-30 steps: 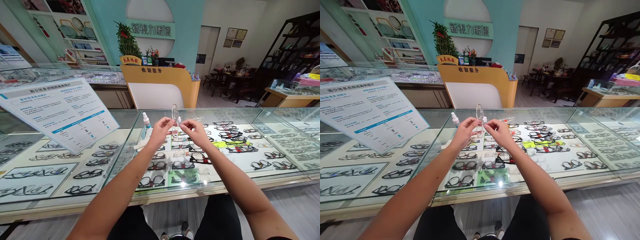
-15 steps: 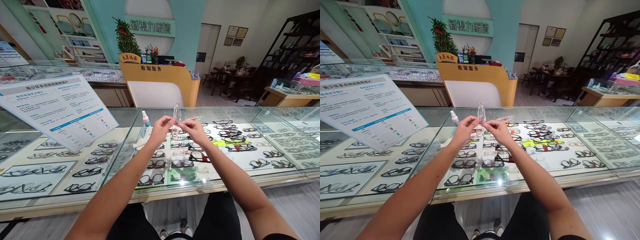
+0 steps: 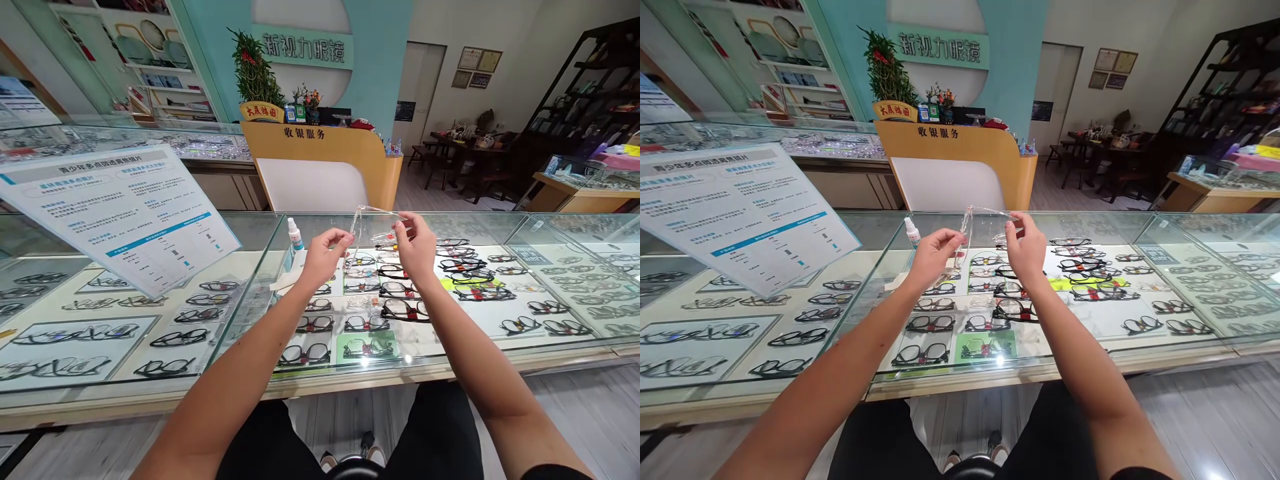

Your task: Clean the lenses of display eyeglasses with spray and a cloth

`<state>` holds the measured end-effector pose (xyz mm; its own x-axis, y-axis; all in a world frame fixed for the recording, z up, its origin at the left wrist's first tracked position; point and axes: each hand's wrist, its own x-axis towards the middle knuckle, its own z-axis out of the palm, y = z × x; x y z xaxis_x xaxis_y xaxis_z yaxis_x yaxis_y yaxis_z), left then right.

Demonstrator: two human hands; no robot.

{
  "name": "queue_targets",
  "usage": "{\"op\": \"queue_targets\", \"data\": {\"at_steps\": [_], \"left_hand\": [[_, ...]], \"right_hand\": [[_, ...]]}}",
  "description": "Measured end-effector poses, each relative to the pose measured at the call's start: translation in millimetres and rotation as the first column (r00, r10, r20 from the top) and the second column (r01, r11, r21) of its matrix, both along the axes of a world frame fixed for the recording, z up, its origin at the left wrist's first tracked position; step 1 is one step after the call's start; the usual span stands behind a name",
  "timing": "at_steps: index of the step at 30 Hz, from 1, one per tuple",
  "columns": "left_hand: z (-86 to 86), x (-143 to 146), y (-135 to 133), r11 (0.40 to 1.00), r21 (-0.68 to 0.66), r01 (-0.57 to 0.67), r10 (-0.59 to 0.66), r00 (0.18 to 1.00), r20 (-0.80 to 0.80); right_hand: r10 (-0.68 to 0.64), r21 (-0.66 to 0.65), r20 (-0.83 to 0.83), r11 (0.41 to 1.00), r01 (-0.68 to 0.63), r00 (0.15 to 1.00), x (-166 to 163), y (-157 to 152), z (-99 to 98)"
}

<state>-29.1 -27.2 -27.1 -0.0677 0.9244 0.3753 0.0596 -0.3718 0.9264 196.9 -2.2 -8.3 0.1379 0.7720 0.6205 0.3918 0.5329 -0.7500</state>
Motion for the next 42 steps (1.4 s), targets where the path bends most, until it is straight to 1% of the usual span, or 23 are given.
{"op": "queue_targets", "data": {"at_steps": [2,4,9,14,20,23,26,28,30,32,33,35,37,40,42], "left_hand": [[0.8,1.4,-1.0,1.000,-0.005,0.009,-0.009,1.000,-0.009],[0.8,3.5,-2.0,1.000,-0.008,0.023,-0.023,1.000,0.007],[-2.3,8.9,-5.0,0.998,0.017,0.056,-0.056,0.998,-0.011],[-4.4,11.5,-7.8,0.997,0.020,0.076,-0.076,0.997,-0.019],[-3.2,10.5,-6.2,1.000,0.006,0.026,-0.026,0.999,0.034],[-0.7,8.6,-4.1,1.000,0.003,-0.007,0.006,0.995,0.097],[2.8,6.2,-2.7,0.999,-0.006,-0.050,0.050,0.985,0.167],[5.2,4.5,-2.4,0.997,-0.009,-0.079,0.079,0.975,0.209],[7.0,3.0,-2.2,0.995,-0.004,-0.102,0.100,0.966,0.237],[7.5,1.6,-1.7,0.993,0.006,-0.116,0.112,0.965,0.235],[7.1,0.9,-1.1,0.993,0.014,-0.117,0.111,0.969,0.222],[5.1,-0.1,0.6,0.993,0.050,-0.110,0.100,0.980,0.173],[1.8,-0.5,2.8,0.988,0.118,-0.102,0.090,0.991,0.104],[-4.1,0.7,5.2,0.971,0.222,-0.087,0.090,0.996,-0.004],[-7.3,2.6,5.2,0.969,0.240,-0.066,0.081,0.995,-0.051]], "right_hand": [[0.007,0.049,-0.008,0.999,-0.006,1.000,-0.8,-0.6,0.1],[0.028,0.077,0.018,0.997,-0.030,0.999,-4.3,-2.4,-2.6],[0.063,0.126,0.161,0.989,-0.083,0.985,-15.8,-6.4,-13.9],[0.076,0.144,0.184,0.984,-0.104,0.980,-17.5,-6.0,-16.2],[0.073,0.124,0.205,0.987,-0.100,0.976,-13.3,-3.9,-14.4],[0.048,0.114,0.214,0.991,-0.074,0.976,-11.3,-2.0,-14.1],[0.007,0.139,0.248,0.989,-0.043,0.969,-10.6,-1.1,-14.5],[-0.025,0.114,0.300,0.993,-0.010,0.954,-10.7,-1.6,-15.0],[-0.037,0.046,0.369,0.999,0.021,0.929,-11.1,-3.0,-15.2],[-0.026,-0.014,0.425,0.999,0.035,0.905,-11.7,-4.9,-14.6],[-0.018,-0.024,0.438,0.999,0.032,0.899,-12.1,-6.1,-13.9],[0.016,0.003,0.435,1.000,-0.020,0.900,-13.3,-9.3,-11.9],[0.107,0.063,0.417,0.987,-0.146,0.903,-15.6,-13.5,-9.9],[0.280,0.106,0.415,0.930,-0.351,0.866,-21.4,-19.4,-9.7],[0.343,0.093,0.420,0.905,-0.416,0.840,-25.7,-21.3,-12.0]]}}
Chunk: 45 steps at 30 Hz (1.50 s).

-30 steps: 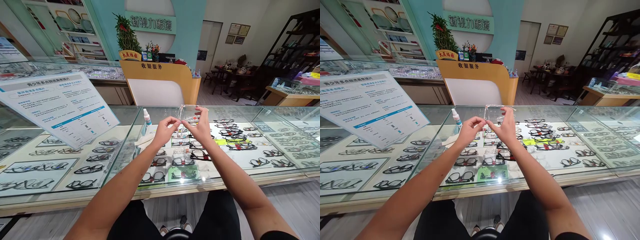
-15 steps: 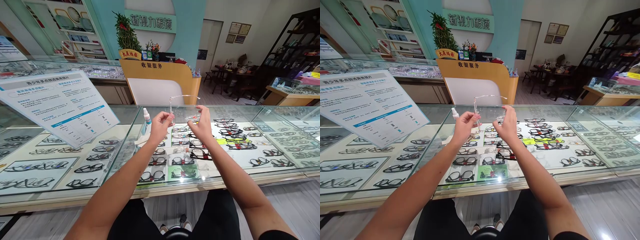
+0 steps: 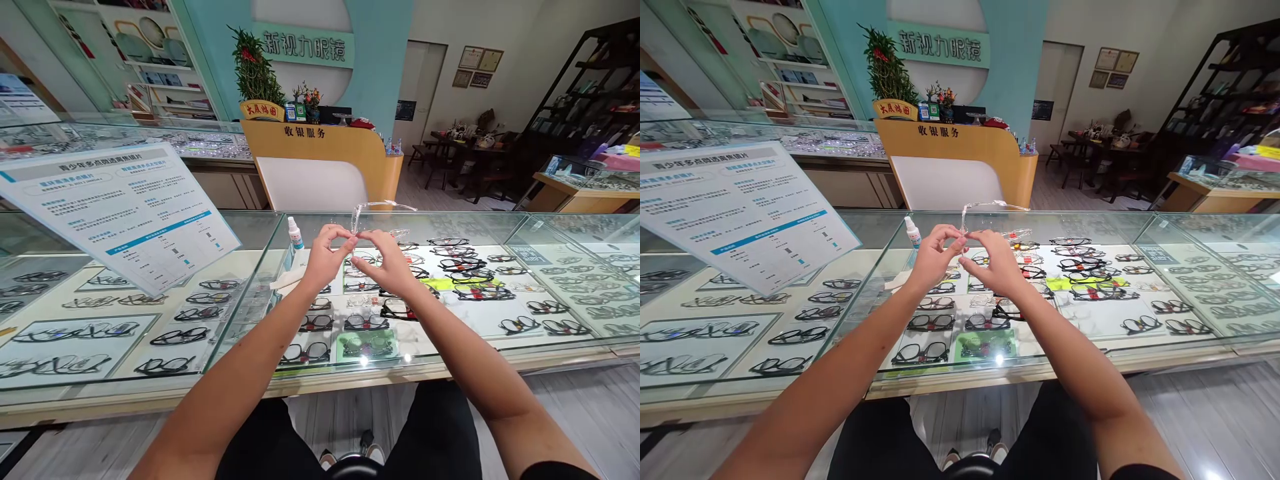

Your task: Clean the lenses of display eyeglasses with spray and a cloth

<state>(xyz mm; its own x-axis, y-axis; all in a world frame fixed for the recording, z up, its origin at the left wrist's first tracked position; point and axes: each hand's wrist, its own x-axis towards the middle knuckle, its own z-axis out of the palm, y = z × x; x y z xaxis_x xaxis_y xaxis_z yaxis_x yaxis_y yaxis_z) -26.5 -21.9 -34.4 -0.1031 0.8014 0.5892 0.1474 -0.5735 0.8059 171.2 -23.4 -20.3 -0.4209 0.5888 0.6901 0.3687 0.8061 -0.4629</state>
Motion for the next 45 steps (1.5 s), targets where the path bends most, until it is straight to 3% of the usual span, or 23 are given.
{"op": "queue_targets", "data": {"at_steps": [8,15,17,21,28,35,40,45], "left_hand": [[-2.3,4.7,-2.9,0.987,-0.081,0.137,-0.134,0.990,0.032],[10.8,-1.8,-9.2,0.992,-0.062,0.109,-0.111,0.993,-0.041],[14.1,-6.4,-9.6,0.998,-0.053,0.033,-0.035,0.998,-0.050],[15.1,-23.9,2.8,0.972,-0.014,-0.233,0.233,0.972,0.040],[7.5,-76.0,39.9,0.895,0.077,-0.440,0.413,0.880,0.235],[-3.4,-109.5,48.9,0.829,0.037,-0.558,0.536,0.812,0.230],[-12.6,-121.3,52.6,0.758,-0.087,-0.646,0.651,0.744,0.147],[-23.0,-120.9,56.7,0.764,-0.161,-0.625,0.643,0.755,0.127]], "right_hand": [[0.065,-0.095,-0.011,0.993,-0.066,0.998,-4.3,3.1,-6.9],[0.037,-0.090,-0.040,0.995,-0.040,0.999,-1.0,7.2,-9.1],[0.020,-0.086,-0.040,0.996,-0.024,0.999,0.1,8.3,-9.1],[-0.014,-0.088,-0.048,0.996,0.010,0.999,2.0,8.4,-7.4],[-0.041,-0.088,-0.074,0.996,0.035,0.996,4.9,9.8,-5.7],[-0.052,-0.138,-0.065,0.989,0.043,0.997,7.0,11.7,-4.5],[-0.040,-0.138,-0.063,0.990,0.031,0.997,7.4,12.5,-5.6],[-0.033,-0.129,-0.068,0.991,0.024,0.997,7.4,12.0,-4.6]]}}
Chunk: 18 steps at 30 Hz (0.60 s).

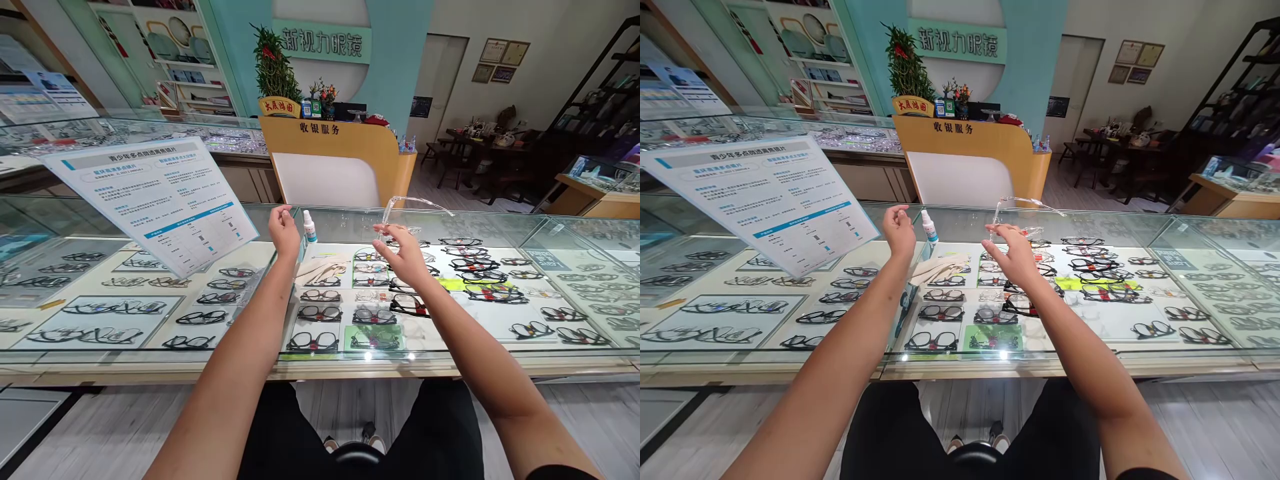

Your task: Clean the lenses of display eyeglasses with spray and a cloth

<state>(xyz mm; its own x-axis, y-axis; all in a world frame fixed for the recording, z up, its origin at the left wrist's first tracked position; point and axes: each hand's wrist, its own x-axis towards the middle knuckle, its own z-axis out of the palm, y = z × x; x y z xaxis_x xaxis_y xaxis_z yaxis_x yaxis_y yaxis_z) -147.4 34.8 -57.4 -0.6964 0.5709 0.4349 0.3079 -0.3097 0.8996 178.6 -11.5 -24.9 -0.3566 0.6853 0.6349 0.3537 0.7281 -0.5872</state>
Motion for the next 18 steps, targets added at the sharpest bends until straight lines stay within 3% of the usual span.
{"op": "queue_targets", "data": {"at_steps": [5,11,15,18], "left_hand": [[-9.4,10.8,2.2,0.988,-0.132,0.085,-0.090,0.995,-0.036],[-17.1,13.8,4.1,0.908,-0.356,0.223,-0.230,0.973,0.023],[-11.8,19.4,2.2,0.886,-0.347,0.307,-0.294,0.951,0.092],[0.9,32.6,-4.2,0.840,-0.295,0.455,-0.421,0.890,0.173]], "right_hand": [[0.009,0.017,-0.006,1.000,-0.009,1.000,-0.1,-0.7,1.4],[0.012,0.022,-0.004,1.000,-0.012,1.000,-0.3,0.1,1.3],[0.019,0.021,-0.012,1.000,-0.019,1.000,-0.2,-0.2,1.5],[0.032,0.003,-0.016,0.999,-0.032,0.999,-0.7,-1.3,0.8]]}}
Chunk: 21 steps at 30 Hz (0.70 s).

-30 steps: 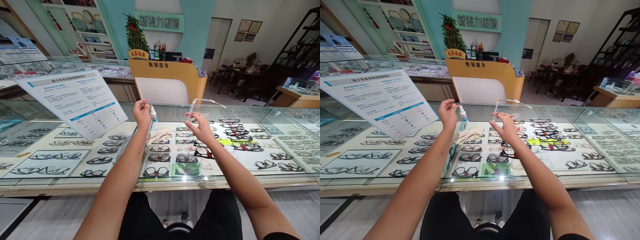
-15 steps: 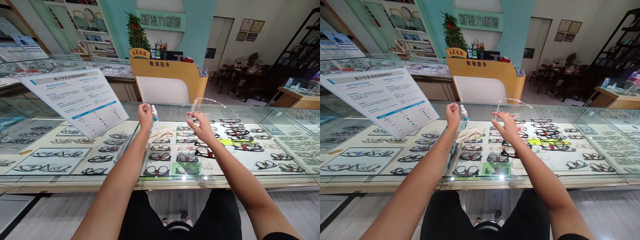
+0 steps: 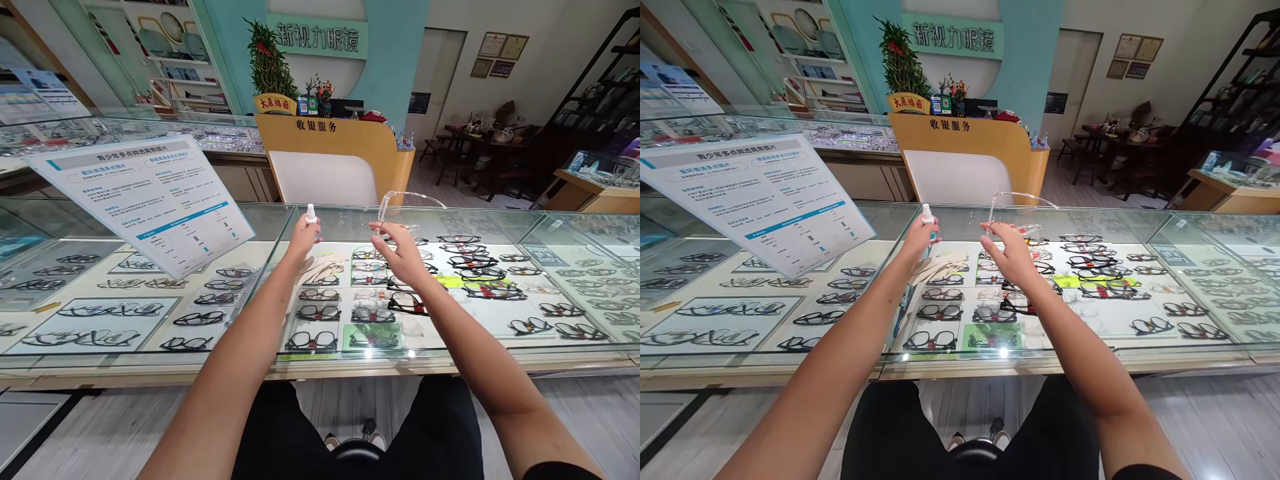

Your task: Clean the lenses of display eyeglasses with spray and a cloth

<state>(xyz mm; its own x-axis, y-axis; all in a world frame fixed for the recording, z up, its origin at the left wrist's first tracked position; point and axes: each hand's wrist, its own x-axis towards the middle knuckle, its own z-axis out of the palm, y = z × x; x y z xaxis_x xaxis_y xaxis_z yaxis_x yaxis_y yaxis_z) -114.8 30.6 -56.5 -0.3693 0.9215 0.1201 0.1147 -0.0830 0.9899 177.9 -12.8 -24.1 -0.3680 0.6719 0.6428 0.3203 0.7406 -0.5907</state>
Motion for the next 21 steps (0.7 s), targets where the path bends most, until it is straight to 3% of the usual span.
{"op": "queue_targets", "data": {"at_steps": [3,6,10,12,17,21], "left_hand": [[18.2,18.0,-12.6,0.973,-0.003,0.232,-0.230,0.966,0.117],[36.7,35.7,-29.9,0.869,0.025,0.495,-0.484,0.838,0.253],[51.2,54.0,-49.5,0.755,0.074,0.652,-0.636,0.699,0.328],[51.6,60.9,-53.9,0.750,0.097,0.654,-0.645,0.691,0.325],[40.1,73.1,-52.6,0.891,0.088,0.446,-0.454,0.880,0.140],[33.0,75.9,-51.0,0.921,0.091,0.379,-0.382,0.924,0.025]], "right_hand": [[0.038,-0.030,0.022,0.999,-0.037,0.999,-0.5,-2.1,-0.8],[0.088,-0.062,0.041,0.994,-0.085,0.995,-1.3,-4.8,-0.5],[0.149,-0.117,0.039,0.983,-0.143,0.988,-3.2,-8.7,2.0],[0.190,-0.139,0.045,0.973,-0.182,0.981,-4.4,-10.7,4.1],[0.306,-0.224,0.014,0.929,-0.295,0.952,-5.6,-16.6,10.1],[0.349,-0.291,-0.035,0.893,-0.344,0.936,-5.1,-19.0,12.3]]}}
